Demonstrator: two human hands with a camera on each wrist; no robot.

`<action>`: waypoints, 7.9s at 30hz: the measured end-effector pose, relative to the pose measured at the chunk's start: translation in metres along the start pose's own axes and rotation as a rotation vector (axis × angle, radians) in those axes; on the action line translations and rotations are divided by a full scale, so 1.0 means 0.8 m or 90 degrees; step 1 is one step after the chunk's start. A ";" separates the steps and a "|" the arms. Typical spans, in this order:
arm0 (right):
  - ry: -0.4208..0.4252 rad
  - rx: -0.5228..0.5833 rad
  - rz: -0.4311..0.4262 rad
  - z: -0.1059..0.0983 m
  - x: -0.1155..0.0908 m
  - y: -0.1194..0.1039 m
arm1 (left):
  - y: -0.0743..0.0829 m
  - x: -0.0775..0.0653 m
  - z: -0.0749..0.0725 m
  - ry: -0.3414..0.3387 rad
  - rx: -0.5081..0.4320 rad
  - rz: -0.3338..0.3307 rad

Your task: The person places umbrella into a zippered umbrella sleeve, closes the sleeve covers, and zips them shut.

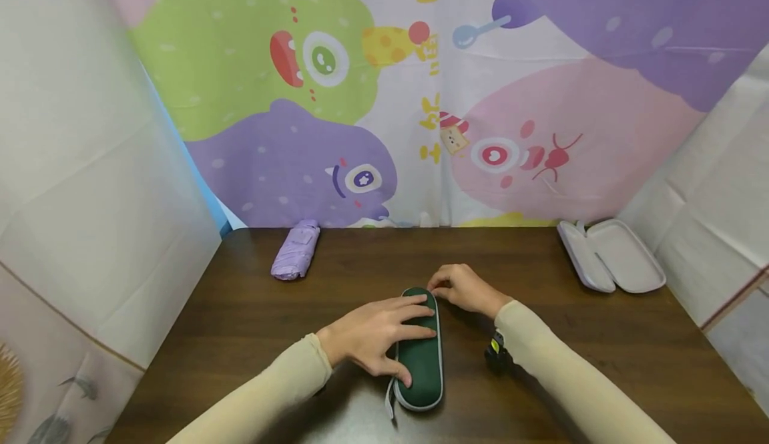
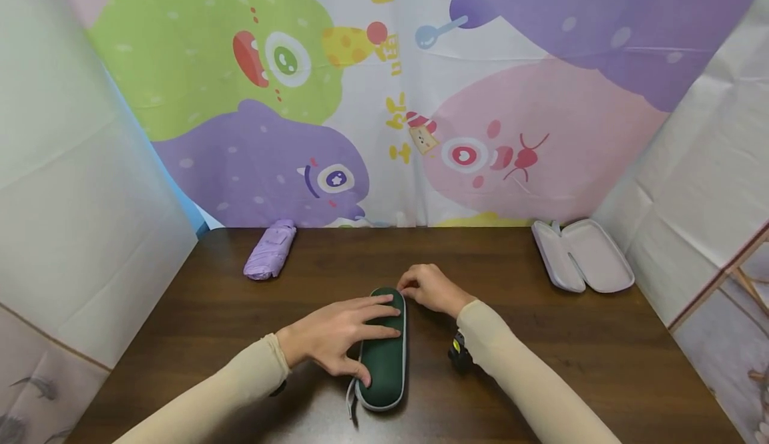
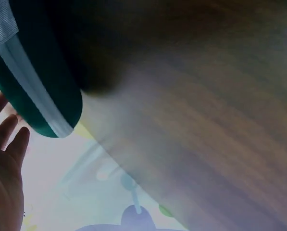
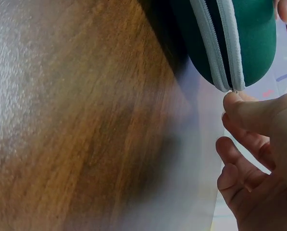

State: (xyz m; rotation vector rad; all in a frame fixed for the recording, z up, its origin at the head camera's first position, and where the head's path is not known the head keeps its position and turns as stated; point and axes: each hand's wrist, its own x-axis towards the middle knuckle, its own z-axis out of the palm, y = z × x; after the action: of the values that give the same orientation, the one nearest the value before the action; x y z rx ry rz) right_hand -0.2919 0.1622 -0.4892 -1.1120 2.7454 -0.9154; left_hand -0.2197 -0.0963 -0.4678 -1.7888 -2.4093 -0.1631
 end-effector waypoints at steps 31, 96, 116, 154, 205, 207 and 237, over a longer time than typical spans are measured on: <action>0.013 -0.038 -0.048 0.003 0.005 -0.001 | -0.007 -0.013 0.020 0.083 -0.019 0.008; -0.041 0.018 0.022 0.011 -0.021 -0.004 | -0.004 -0.006 0.027 0.072 -0.090 -0.053; -0.074 -0.012 0.070 0.004 -0.013 -0.018 | -0.002 -0.011 0.020 0.064 -0.109 -0.066; -0.047 -0.042 -0.052 0.001 -0.028 -0.017 | -0.001 -0.010 0.017 0.047 -0.100 -0.091; -0.081 -0.028 -0.054 0.002 -0.050 -0.027 | 0.000 -0.008 0.016 0.049 -0.115 -0.092; -0.080 -0.029 -0.054 0.003 -0.051 -0.027 | 0.000 -0.008 0.017 0.051 -0.113 -0.090; -0.050 0.012 -0.075 0.010 -0.061 -0.028 | -0.001 -0.007 0.017 0.050 -0.117 -0.090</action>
State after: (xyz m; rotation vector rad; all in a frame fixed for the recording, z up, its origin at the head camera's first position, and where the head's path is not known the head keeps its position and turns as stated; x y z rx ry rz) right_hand -0.2394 0.1772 -0.4923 -1.2903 2.6269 -0.8872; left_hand -0.2194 -0.0995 -0.4820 -1.6458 -2.5367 -0.4756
